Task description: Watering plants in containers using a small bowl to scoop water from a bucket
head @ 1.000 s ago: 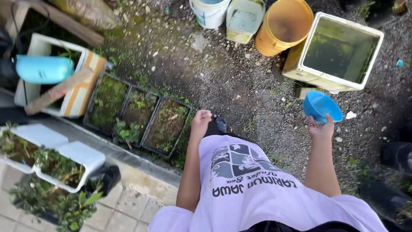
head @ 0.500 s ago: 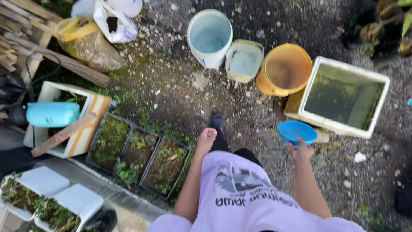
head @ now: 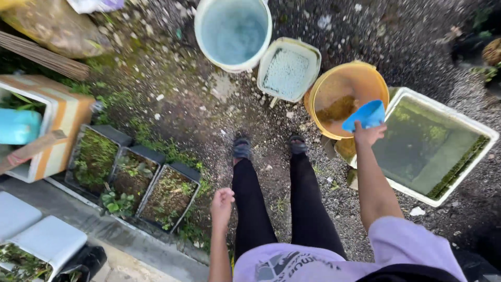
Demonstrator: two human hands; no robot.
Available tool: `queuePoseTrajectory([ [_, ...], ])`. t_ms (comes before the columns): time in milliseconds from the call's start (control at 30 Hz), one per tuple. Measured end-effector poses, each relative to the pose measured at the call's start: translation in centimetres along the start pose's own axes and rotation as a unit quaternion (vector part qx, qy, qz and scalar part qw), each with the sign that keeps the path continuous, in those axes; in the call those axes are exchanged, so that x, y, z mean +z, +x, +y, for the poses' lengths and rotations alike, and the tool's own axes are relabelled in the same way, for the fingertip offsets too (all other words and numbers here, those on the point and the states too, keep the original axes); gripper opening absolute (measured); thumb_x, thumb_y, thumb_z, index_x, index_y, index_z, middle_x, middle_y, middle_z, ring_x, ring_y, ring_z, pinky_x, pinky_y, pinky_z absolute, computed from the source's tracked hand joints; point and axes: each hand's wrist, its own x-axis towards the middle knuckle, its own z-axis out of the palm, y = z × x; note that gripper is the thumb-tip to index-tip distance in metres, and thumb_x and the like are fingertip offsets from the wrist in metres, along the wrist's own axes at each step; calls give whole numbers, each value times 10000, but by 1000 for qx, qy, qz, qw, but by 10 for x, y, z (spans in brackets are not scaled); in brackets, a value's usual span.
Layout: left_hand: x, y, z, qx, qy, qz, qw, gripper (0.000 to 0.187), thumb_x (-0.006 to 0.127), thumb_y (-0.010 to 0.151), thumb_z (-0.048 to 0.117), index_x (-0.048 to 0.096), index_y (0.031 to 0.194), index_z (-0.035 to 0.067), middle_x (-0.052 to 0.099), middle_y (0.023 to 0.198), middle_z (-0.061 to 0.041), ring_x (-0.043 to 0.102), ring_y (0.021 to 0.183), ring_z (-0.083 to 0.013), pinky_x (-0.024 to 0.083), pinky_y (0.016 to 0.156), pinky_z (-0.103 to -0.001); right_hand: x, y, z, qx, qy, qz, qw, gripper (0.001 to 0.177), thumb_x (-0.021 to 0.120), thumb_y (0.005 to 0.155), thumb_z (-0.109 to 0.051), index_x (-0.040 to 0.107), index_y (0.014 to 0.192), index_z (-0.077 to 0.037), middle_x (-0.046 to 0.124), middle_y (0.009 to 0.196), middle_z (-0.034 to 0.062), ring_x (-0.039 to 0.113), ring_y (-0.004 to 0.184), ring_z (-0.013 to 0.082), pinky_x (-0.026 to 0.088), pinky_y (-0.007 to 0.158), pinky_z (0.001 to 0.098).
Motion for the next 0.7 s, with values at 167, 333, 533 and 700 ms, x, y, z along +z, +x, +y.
queuePoseTrajectory([
  [167, 111, -36, -50, 19, -56, -36, 998, 162, 587, 877, 147, 708, 981, 174, 743, 945, 19, 696, 770, -126, 487, 823, -255, 84, 71, 8, 165, -137, -138, 967, 1002, 867, 766, -299, 219, 1523, -198, 345, 1442, 280, 553, 1227, 525, 453, 1054, 566],
  [333, 164, -66, -33, -41, -80, -52, 995, 127, 681, 943, 206, 710, 1041, 130, 759, 970, -8, 725, 820, -125, 553, 824, -231, 137, 102, 65, 345, 227, -162, 896, 651, 407, 777, 20, 538, 1343, -273, 546, 1388, 197, 613, 1084, 518, 638, 665, 673],
  [533, 146, -89, -30, -65, -73, -7, 995, 156, 677, 928, 205, 708, 1067, 141, 777, 972, -33, 742, 837, -139, 561, 858, -240, 139, 104, 115, 412, 466, -278, 732, 812, 382, 632, 113, 589, 1297, -304, 552, 1487, 184, 576, 1190, 553, 565, 861, 727],
  [700, 116, -127, -26, -45, -94, 54, 993, 198, 674, 939, 226, 702, 1106, 123, 776, 982, -46, 721, 845, -126, 572, 843, -246, 68, 79, 63, 339, 475, -313, 749, 818, 408, 677, 158, 510, 1322, -335, 392, 1603, 175, 499, 1293, 551, 547, 857, 721],
])
